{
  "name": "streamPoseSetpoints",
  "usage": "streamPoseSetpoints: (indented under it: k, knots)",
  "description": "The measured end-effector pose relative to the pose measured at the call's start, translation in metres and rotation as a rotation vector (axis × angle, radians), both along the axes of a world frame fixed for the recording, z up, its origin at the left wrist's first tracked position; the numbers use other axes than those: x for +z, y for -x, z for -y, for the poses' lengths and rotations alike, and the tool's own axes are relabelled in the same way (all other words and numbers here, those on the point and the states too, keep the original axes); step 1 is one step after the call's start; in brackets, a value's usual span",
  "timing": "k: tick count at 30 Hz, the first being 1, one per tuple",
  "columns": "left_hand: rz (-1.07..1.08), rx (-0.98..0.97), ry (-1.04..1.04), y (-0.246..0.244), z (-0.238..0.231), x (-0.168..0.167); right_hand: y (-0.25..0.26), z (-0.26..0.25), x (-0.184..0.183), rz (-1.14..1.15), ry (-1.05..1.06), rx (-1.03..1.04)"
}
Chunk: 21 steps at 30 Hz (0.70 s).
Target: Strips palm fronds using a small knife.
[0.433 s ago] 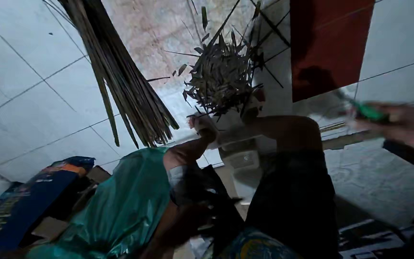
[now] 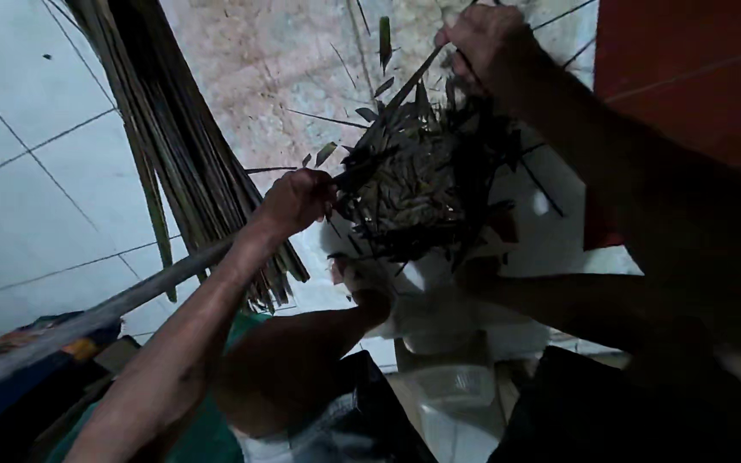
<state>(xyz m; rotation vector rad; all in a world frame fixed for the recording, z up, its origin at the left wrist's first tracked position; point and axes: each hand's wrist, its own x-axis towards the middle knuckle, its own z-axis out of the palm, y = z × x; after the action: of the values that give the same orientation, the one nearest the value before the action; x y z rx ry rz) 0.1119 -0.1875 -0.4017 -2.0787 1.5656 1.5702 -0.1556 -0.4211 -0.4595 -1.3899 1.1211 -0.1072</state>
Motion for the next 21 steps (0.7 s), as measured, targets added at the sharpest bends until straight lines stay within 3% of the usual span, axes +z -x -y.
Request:
streamPoseSetpoints:
  k: [5,11,14,17,21]
  knots:
    - [-0.038,0.076,0.036,-0.024,-0.007,-0.041,-0.043,-0.045,-0.065,0.080,-0.069,0.020]
    - [-0.043,0.178,0.041,-0.019,-0.019,-0.028,-0.078,-0.071,-0.065,0.155,0.010,0.072]
    - [-0.061,0.282,0.046,-0.004,-0.031,0.008,-0.095,-0.077,-0.030,0.210,0.106,0.097]
    - [0.001,0.271,0.124,0.010,-0.052,0.064,-0.096,-0.096,0.034,0.310,0.227,0.113]
    - [0.093,0.247,0.252,0.035,-0.082,0.130,-0.062,-0.152,0.114,0.405,0.333,0.043]
